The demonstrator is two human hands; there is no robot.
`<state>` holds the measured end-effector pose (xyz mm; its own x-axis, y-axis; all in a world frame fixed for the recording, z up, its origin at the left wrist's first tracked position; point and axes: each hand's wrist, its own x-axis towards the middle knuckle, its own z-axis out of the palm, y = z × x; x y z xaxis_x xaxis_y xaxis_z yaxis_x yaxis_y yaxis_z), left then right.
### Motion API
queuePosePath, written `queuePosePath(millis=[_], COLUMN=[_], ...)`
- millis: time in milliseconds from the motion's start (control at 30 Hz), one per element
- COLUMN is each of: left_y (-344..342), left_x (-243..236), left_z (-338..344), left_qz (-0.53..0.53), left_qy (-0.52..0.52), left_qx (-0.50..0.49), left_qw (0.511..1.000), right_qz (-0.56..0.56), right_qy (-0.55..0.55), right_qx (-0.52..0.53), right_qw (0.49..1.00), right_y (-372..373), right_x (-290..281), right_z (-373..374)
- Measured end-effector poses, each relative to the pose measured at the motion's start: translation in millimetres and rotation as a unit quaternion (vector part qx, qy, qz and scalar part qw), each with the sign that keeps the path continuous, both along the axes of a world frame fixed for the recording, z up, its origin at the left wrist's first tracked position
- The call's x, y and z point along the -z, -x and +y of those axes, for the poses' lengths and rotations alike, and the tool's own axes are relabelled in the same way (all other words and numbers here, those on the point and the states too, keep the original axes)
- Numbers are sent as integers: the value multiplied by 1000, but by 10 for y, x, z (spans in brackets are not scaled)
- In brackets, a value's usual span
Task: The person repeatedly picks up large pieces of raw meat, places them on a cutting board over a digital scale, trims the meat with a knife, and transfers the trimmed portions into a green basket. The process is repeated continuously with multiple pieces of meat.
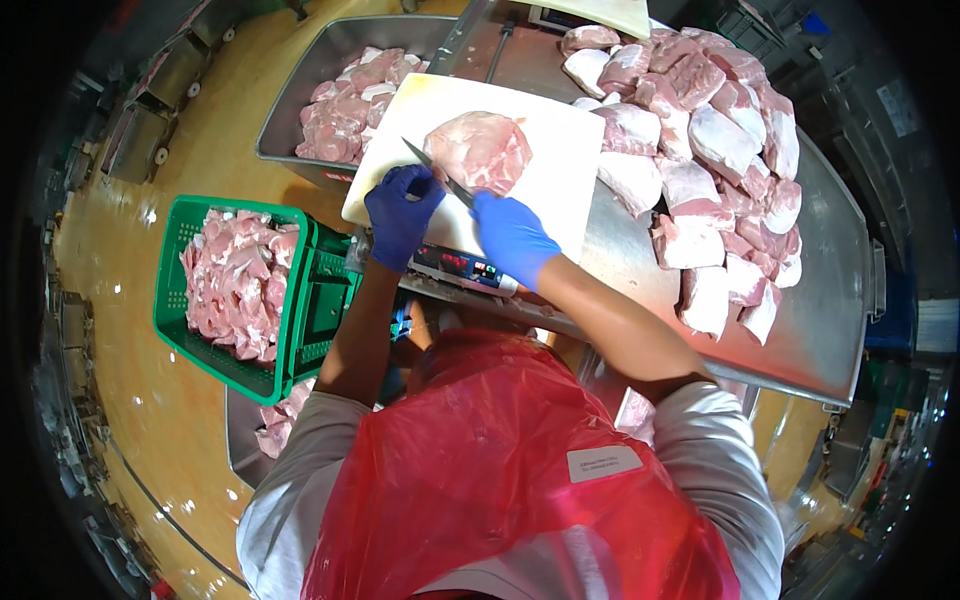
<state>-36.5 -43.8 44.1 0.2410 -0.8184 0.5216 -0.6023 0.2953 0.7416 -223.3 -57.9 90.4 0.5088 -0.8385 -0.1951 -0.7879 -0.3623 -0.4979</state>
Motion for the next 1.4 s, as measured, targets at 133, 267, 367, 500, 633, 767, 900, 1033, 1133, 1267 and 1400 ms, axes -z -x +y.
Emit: queuePosePath(millis=[133,267,367,500,633,767,900,1033,1133,1267,1400], left_y=[-218,-287,-28,28,50,12,-141,-541,-511,-92,-133], left_x=[166,452,264,141,103,86,45,253,240,117,81], left_z=[99,103,-10,-55,152,230,161,8,-15,287,488], left_qz=[115,222,61,82,206,250,100,270,130,15,69], left_qy=[-66,-11,27,-113,-158,-184,-137,-120,-107,-127,-149], left_qx=[-66,-41,-86,-54,1,33,-40,-31,7,133,125], left_qw=[989,974,994,989,966,950,985,955,986,983,978], right_qz=[69,62,-5,-65,-113,-68,19,159,109,33,-17], right_qy=[-11,24,2,14,64,55,25,-63,-44,23,74], right_qx=[-82,-66,-17,23,14,-5,-57,-70,-34,-3,17], right_qw=[994,996,1000,998,991,996,998,983,992,999,997], right_y=[766,1017,665,22,-396,-368,179,617,563,-35,-513], right_x=[-447,-574,-543,-108,-37,22,139,-161,-345,-359,-265], right_z=[288,423,460,272,51,26,459,800,803,425,156])
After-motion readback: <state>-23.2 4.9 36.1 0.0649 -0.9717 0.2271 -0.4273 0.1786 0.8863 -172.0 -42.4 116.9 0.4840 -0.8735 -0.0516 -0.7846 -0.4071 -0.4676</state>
